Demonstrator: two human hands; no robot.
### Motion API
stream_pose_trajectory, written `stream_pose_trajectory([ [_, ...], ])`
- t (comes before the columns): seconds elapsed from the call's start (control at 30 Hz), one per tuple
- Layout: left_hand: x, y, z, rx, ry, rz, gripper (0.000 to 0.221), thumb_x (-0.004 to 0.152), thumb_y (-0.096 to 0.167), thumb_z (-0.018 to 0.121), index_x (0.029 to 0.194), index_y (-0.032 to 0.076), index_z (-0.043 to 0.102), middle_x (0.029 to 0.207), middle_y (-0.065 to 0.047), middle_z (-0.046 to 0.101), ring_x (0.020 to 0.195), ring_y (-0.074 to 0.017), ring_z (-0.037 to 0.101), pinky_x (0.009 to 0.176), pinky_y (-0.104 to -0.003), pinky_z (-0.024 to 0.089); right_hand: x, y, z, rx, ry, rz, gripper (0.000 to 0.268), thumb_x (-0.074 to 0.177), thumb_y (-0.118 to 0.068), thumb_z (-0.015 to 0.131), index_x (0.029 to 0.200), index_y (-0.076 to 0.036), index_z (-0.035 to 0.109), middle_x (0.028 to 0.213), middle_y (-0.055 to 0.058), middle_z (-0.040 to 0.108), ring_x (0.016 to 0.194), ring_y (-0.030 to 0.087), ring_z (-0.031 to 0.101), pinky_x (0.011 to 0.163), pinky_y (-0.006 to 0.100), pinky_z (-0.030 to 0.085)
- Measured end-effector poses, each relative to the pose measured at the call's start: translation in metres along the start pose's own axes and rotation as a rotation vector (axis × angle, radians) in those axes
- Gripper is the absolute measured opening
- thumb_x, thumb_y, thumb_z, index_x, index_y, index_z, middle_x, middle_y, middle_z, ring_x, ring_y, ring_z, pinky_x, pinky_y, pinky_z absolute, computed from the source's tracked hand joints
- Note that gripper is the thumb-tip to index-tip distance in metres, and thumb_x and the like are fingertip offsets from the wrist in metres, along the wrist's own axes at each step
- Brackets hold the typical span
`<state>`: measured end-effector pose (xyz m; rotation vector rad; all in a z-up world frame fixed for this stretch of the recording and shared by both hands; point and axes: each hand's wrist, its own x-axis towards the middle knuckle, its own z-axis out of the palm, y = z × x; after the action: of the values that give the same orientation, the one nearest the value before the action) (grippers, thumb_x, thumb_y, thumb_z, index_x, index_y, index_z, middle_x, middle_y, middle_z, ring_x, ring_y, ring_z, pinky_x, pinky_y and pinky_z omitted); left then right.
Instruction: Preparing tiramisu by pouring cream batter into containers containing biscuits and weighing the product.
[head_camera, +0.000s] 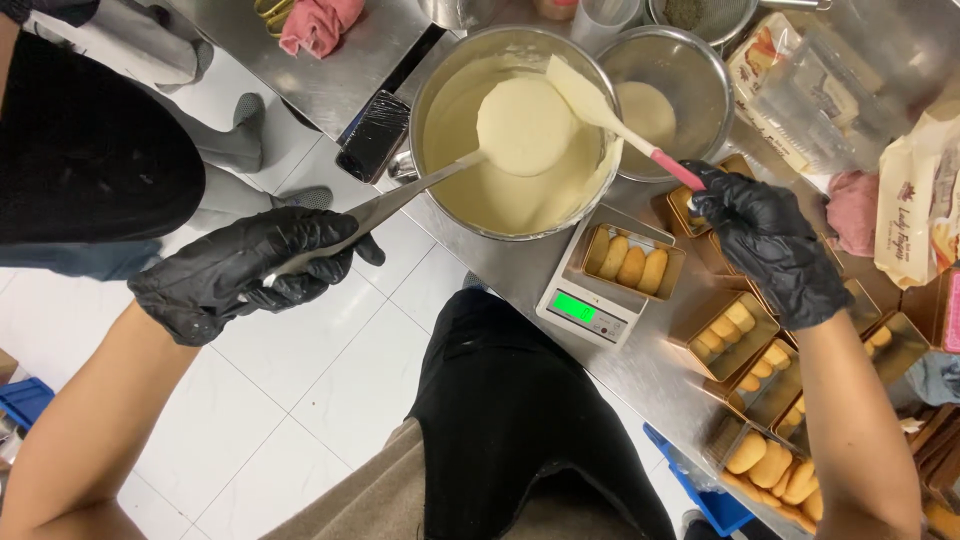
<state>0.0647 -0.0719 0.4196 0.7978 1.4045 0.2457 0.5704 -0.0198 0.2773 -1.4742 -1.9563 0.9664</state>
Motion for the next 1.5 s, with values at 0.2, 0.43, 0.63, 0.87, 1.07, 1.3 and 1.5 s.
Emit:
stream_pose_trajectory([
  [0.2,0.003,-0.009,-0.005,-0.05,-0.033,0.143,0.044,0.091,0.036,0.058,0.102,-0.004,0.073,0.055,0.003,0.049,0.035,-0.0026,0.037,0.027,-0.019,0.026,0.018,0.013,-0.006,-0.066,-0.083,0.021,0.037,0.101,-0.015,0.071,0.136,-0.005,0.067,0.096,0.006,0.07,0.087,0.01,0.057,0.08,0.028,0.05],
  [0.43,0.029,-0.028,-0.012,-0.285,-0.247,0.246,0.045,0.097,0.034,0.058,0.111,-0.007,0.07,0.058,0.004,0.051,0.038,0.0002,0.04,0.028,-0.015,0.028,0.017,0.027,-0.006,-0.041,-0.098,0.141,0.039,0.099,-0.016,0.072,0.137,-0.006,0.069,0.092,0.003,0.066,0.084,0.009,0.054,0.078,0.029,0.049],
  [0.63,0.037,-0.024,-0.005,-0.259,-0.231,0.228,0.039,0.1,0.029,0.057,0.114,-0.006,0.067,0.056,0.006,0.046,0.037,0.001,0.037,0.027,-0.015,0.025,0.004,0.025,0.001,0.064,-0.14,0.049,0.033,0.098,-0.014,0.071,0.13,-0.007,0.071,0.103,0.002,0.075,0.093,0.008,0.06,0.086,0.028,0.052],
  [0.87,0.035,-0.007,0.012,-0.301,-0.093,0.079,0.043,0.101,0.036,0.052,0.114,-0.002,0.067,0.064,0.006,0.047,0.04,0.002,0.038,0.029,-0.014,0.026,-0.017,-0.026,0.004,-0.304,-0.203,-0.094,0.043,0.093,-0.005,0.066,0.136,-0.011,0.066,0.099,0.011,0.072,0.084,0.023,0.067,0.078,0.033,0.053],
  [1.07,0.04,-0.013,0.011,-0.333,-0.087,0.084,0.043,0.1,0.036,0.055,0.115,-0.002,0.067,0.065,0.007,0.048,0.043,0.0031,0.04,0.029,-0.013,0.027,-0.04,-0.057,-0.002,-1.058,-0.225,-0.337,0.068,0.089,-0.004,0.055,0.156,-0.011,0.048,0.091,0.012,0.067,0.074,0.029,0.065,0.06,0.042,0.052],
  [1.3,0.033,-0.013,0.014,-0.416,-0.104,0.095,0.042,0.101,0.033,0.055,0.116,-0.004,0.067,0.064,0.006,0.048,0.042,0.0027,0.04,0.028,-0.012,0.027,-0.071,-0.081,-0.057,-1.2,-0.523,0.04,0.065,0.098,-0.012,0.054,0.161,-0.025,0.044,0.083,-0.001,0.067,0.068,0.018,0.065,0.061,0.034,0.053],
  [1.5,0.017,-0.003,0.02,-0.356,-0.024,0.072,0.043,0.1,0.036,0.053,0.113,-0.002,0.069,0.063,0.006,0.048,0.04,0.0017,0.034,0.028,-0.014,0.023,-0.087,-0.075,-0.071,-0.308,-0.041,-0.111,0.036,0.097,0.005,0.058,0.132,0.002,0.058,0.139,0.015,0.065,0.109,0.024,0.066,0.086,0.031,0.052],
])
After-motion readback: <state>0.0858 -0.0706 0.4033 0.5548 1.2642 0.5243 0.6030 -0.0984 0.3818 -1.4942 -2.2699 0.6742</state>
